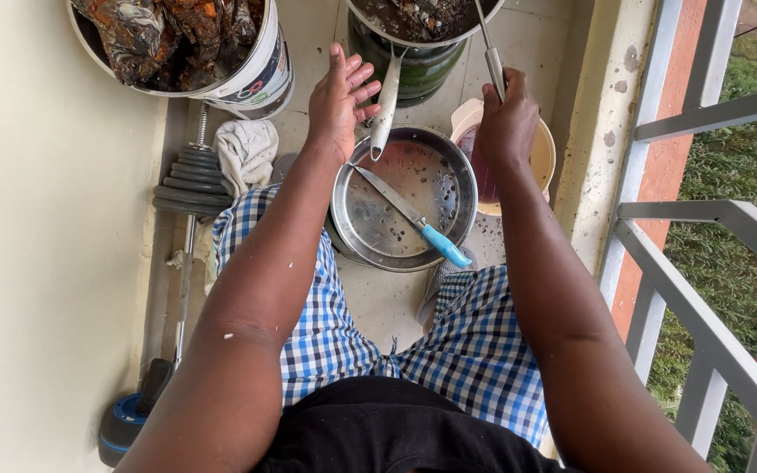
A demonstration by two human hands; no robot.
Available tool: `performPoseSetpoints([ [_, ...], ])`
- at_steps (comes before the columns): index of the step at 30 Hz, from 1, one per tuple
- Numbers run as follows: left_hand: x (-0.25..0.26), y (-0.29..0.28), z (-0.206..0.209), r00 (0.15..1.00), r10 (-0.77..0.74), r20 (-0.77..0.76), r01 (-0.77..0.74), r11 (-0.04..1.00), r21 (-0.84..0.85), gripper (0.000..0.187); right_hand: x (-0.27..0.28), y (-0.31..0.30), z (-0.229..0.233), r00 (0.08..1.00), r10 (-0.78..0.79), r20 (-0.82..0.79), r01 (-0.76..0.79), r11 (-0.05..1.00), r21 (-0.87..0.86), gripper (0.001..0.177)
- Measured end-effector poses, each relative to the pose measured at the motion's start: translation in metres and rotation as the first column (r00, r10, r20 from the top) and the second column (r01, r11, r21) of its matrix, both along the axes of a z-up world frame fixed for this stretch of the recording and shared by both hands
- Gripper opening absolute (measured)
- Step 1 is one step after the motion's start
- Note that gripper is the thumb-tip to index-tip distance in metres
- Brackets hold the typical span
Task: Fry whole fish in a pot of hot oil on a balcony.
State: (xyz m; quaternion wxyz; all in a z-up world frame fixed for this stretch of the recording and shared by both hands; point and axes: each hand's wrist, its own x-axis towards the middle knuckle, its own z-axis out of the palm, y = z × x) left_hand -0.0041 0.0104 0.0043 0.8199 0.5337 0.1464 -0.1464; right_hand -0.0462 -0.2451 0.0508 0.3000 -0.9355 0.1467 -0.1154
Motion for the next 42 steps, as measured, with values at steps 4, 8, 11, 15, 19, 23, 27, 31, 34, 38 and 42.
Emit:
performPoseSetpoints([
  [4,0.003,0.000,0.000,1.000,0.007,0.002,-0.007,1.000,0.031,0.101,0.002,-0.004,-0.004,0.999,-0.025,0.038,0.022,0.997,0.079,0.031],
  [8,0.004,0.001,0.001,1.000,0.010,0.008,-0.010,0.998,0.061,0.100,0.006,-0.015,-0.019,0.995,0.008,0.100,-0.025,0.984,0.178,0.028],
  [11,0.005,0.000,0.000,1.000,0.015,0.005,-0.015,0.997,0.074,0.100,0.009,-0.020,-0.024,0.994,0.006,0.108,-0.042,0.941,0.336,0.026],
  [15,0.007,0.000,-0.004,1.000,0.019,0.010,-0.019,0.998,0.054,0.099,0.009,-0.022,-0.010,0.998,-0.020,0.054,0.000,0.938,0.348,0.025],
  [19,0.007,-0.001,-0.006,1.000,0.022,0.011,-0.023,0.997,0.074,0.098,0.005,-0.024,-0.003,0.995,0.016,0.101,-0.048,0.948,0.316,0.024],
  [23,0.008,-0.003,-0.007,0.999,0.032,0.009,-0.033,0.998,0.056,0.097,0.003,-0.021,0.002,0.992,0.032,0.124,-0.062,0.967,0.245,0.025],
  [27,0.010,-0.005,-0.010,0.999,0.035,0.005,-0.035,0.998,0.058,0.096,0.000,-0.014,0.015,0.994,0.042,0.101,-0.058,0.986,0.157,0.025],
  [31,0.011,-0.008,-0.013,0.999,0.052,0.001,-0.052,0.998,0.043,0.097,-0.003,-0.008,0.021,0.984,0.117,0.136,-0.133,0.984,0.118,0.026],
  [34,0.013,-0.011,-0.011,0.997,0.078,0.009,-0.078,0.997,0.009,0.098,-0.003,-0.003,0.017,0.952,0.202,0.229,-0.239,0.960,0.148,0.030],
  [38,0.013,-0.015,-0.008,0.991,0.132,0.024,-0.132,0.991,-0.020,0.094,-0.006,0.011,0.019,0.954,0.197,0.227,-0.263,0.913,0.312,0.041],
  [42,0.020,-0.012,-0.013,0.977,0.212,0.009,-0.212,0.977,-0.039,0.086,-0.007,0.037,0.029,0.961,0.191,0.198,-0.273,0.745,0.609,0.039],
])
